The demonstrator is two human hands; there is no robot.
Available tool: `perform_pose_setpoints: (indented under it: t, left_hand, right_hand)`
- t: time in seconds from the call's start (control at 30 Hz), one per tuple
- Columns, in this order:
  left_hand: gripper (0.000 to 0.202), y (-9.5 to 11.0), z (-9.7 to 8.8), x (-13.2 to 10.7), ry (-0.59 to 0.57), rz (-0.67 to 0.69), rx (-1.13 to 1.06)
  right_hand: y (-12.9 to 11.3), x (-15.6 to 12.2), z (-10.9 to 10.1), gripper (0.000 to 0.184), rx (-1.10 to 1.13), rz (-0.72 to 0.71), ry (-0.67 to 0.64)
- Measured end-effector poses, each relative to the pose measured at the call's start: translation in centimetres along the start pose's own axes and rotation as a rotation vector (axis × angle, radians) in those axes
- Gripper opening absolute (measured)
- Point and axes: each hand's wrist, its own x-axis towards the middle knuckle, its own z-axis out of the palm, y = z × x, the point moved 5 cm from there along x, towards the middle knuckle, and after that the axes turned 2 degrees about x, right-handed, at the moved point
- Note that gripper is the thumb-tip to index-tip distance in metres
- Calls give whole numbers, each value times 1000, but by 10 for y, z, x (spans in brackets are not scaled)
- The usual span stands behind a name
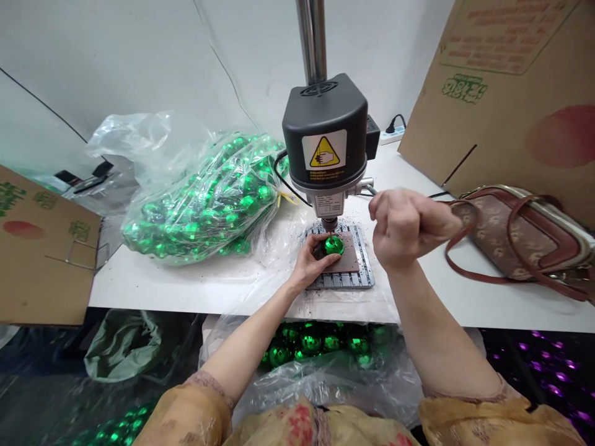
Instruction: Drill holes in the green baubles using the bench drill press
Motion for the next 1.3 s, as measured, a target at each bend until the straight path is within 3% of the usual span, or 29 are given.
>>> perform_pose_setpoints:
  t: [0.1,0.2,0.27,0.33,0.43,0.5,0.57,0.63,0.7,0.8,0.87,0.9,0.97,1.0,1.07,1.1,1.13,1.2,1.3]
  left_hand:
    - [55,0,-2,0,58,10,59]
    - [49,11,-10,-9,161,60,142]
    - [42,27,-16,-25,147,119,227]
    - [35,45,-21,-52,-7,210,334]
    - [34,57,-25,-115,-373,346,549]
    - [32,44,-30,-163,-583,339,838]
    - [30,18,-37,-205,-746,237,1137]
    - [41,-2,-41,-234,-848,193,1288]
    - [56,-10,-40,-247,-869,198,1323]
    - [51,4,-38,-237,-758,254,1239]
    - [36,28,-43,-216,-572,405,1137]
    - [32,42,-51,-204,-430,496,1096]
    - [29,67,-81,-175,-40,605,1081]
    - [27,76,-104,-161,196,582,1105]
    - [26,83,-156,-135,666,393,1161]
    - [31,81,-180,-122,797,251,1160]
    - [37,75,-198,-108,826,130,1142]
    - [48,63,-217,-79,735,26,1181]
    - [58,47,-215,-48,611,-5,1366]
  right_hand:
    - [-8,25,11,51,145,58,99]
    - [-8,43,22,49,140,153,48]
    - [-8,48,24,49,143,154,32]
    - [-8,48,22,48,147,138,27]
    - [-7,45,21,47,170,141,15]
    - [-8,45,21,46,185,136,18]
    - [-9,45,21,46,183,123,26]
    - [-9,46,20,46,184,110,38]
    - [-9,46,20,46,189,116,44]
    - [-9,45,19,44,189,142,43]
    - [-9,44,19,43,177,153,37]
    - [-9,44,19,43,173,155,37]
    - [-10,44,19,43,168,160,38]
    - [-10,44,18,44,169,164,42]
    - [-9,44,18,43,174,173,50]
    - [-9,44,18,43,175,176,57]
    - [-9,44,17,43,175,180,62]
    - [-8,44,17,43,177,190,70]
    - [-7,43,17,42,180,215,79]
